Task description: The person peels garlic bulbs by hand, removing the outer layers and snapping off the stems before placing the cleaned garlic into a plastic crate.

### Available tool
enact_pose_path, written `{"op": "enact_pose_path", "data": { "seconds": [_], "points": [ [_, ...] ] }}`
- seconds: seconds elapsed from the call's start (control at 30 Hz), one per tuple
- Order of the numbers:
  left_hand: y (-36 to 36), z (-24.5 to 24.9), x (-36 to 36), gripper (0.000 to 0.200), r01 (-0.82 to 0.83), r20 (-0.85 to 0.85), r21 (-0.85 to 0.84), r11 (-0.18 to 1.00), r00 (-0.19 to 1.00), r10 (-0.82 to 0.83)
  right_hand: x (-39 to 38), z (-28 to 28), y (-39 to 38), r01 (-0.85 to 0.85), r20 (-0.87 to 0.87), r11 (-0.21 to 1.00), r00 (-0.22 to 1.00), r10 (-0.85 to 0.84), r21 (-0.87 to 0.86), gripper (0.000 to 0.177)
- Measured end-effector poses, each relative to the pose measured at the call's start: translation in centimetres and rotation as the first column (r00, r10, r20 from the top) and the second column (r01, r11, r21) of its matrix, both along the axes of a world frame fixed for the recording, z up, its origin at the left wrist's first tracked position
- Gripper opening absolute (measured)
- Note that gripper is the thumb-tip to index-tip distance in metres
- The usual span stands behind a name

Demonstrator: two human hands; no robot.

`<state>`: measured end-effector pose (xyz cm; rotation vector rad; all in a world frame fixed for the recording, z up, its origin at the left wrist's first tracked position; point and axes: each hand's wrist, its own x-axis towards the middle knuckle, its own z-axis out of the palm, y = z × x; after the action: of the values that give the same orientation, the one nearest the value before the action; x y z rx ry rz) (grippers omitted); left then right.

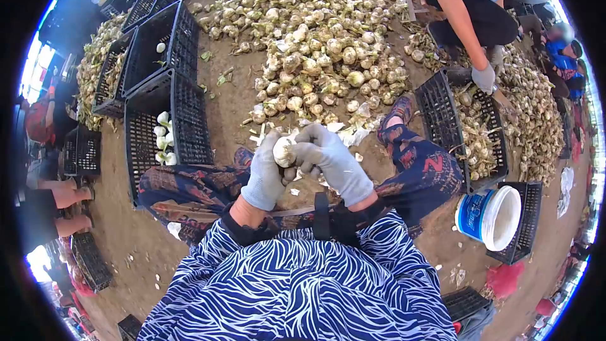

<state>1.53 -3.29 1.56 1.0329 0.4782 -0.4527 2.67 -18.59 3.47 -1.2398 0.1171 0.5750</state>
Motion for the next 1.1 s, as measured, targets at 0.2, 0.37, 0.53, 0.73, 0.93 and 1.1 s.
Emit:
{"op": "enact_pose_path", "data": {
  "seconds": [0.2, 0.37, 0.53, 0.73, 0.93, 1.1],
  "points": [
    [0.3, -1.0, -0.6, 0.044, 0.058, 0.104, 0.046, 0.997, 0.993, -0.062, -0.5, -0.5, -0.3, -0.036, 0.021, 0.998, 0.999, 0.037, -0.054, 0.032],
    [0.3, -1.5, 0.5, 0.048, -0.004, -0.080, -0.308, 0.951, 0.997, -0.022, -0.4, -0.4, -0.7, -0.023, 0.011, 1.000, 1.000, 0.023, 0.002, 0.025],
    [-0.8, 1.0, 1.2, 0.044, -0.035, 0.062, -0.026, 0.999, 0.997, 0.036, 0.6, 1.8, -0.1, 0.043, 0.046, 0.998, 0.998, -0.040, -0.050, 0.035],
    [-0.7, -2.2, 0.3, 0.046, -0.014, -0.178, -0.344, 0.939, 0.983, -0.051, -0.2, -0.5, -1.6, -0.072, -0.019, 0.992, 0.997, 0.070, -0.102, 0.034],
    [0.9, -5.4, 1.8, 0.027, 0.071, -0.005, -0.508, 0.859, 0.996, -0.086, 0.2, 1.4, -2.1, -0.041, 0.032, 0.999, 0.999, 0.040, 0.021, 0.040],
    [-0.7, 1.3, 0.7, 0.043, 0.171, 0.133, 0.045, 0.984, 0.975, -0.175, 1.0, -2.7, -1.6, 0.061, 0.436, 0.927, 0.892, 0.116, -0.371, 0.046]
  ]
}}
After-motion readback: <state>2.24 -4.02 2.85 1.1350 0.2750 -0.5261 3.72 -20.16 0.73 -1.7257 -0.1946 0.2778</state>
